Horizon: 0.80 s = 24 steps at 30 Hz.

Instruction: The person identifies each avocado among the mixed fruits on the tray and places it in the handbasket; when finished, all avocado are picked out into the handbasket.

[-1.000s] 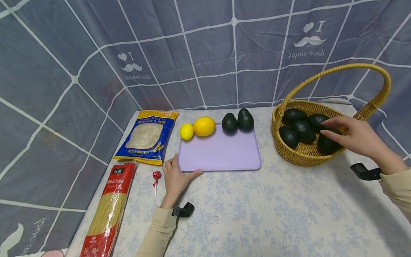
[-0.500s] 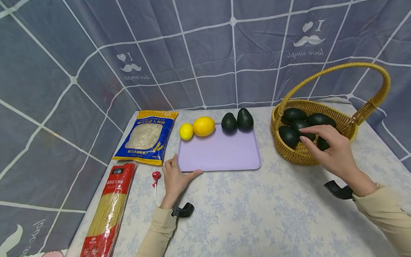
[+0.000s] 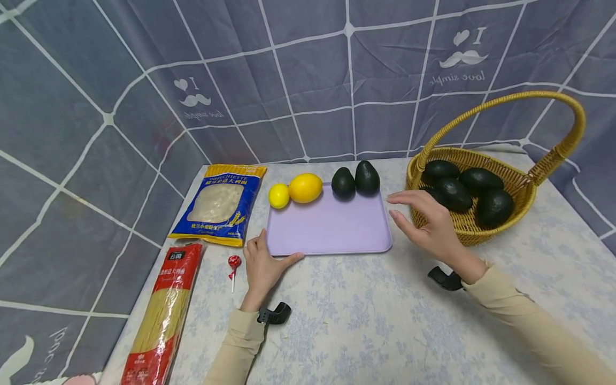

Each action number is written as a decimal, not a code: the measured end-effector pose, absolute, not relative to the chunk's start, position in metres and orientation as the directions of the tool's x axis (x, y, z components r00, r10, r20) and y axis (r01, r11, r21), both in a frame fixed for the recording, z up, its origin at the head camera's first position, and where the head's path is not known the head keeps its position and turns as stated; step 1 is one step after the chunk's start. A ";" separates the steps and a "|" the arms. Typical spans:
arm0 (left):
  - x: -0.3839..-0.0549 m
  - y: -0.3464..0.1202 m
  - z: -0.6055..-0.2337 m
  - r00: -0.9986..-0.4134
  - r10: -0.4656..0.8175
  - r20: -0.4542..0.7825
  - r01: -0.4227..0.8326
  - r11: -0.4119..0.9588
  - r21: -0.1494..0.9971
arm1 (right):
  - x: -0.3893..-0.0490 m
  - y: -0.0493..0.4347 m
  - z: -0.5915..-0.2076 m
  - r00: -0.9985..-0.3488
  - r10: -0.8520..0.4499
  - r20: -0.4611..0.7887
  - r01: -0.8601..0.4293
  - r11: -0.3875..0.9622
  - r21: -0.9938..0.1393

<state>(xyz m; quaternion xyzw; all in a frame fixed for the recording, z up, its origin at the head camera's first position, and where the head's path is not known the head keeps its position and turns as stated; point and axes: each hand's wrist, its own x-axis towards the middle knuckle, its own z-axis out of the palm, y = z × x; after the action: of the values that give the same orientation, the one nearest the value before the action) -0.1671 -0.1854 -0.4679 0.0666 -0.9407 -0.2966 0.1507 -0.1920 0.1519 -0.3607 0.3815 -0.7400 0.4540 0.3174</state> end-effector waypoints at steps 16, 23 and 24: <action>-0.167 -0.185 -0.467 -0.940 -0.209 0.269 -0.020 0.822 0.570 | -0.264 0.118 -0.396 -0.854 -0.208 0.477 -0.515 0.467 -0.719; -0.166 -0.184 -0.467 -0.938 -0.213 0.274 -0.018 0.818 0.575 | -0.287 0.113 -0.402 -0.939 -0.145 0.311 -0.339 0.523 -0.782; -0.165 -0.184 -0.467 -0.937 -0.212 0.276 -0.016 0.818 0.575 | -0.290 0.112 -0.404 -0.946 -0.135 0.295 -0.321 0.530 -0.785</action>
<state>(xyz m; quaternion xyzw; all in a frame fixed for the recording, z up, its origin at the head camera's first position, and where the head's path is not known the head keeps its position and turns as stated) -0.1654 -0.1844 -0.4670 0.0607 -0.9388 -0.2955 0.1662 -0.2904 0.1123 -0.4036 0.1312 -0.8690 0.4666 0.0993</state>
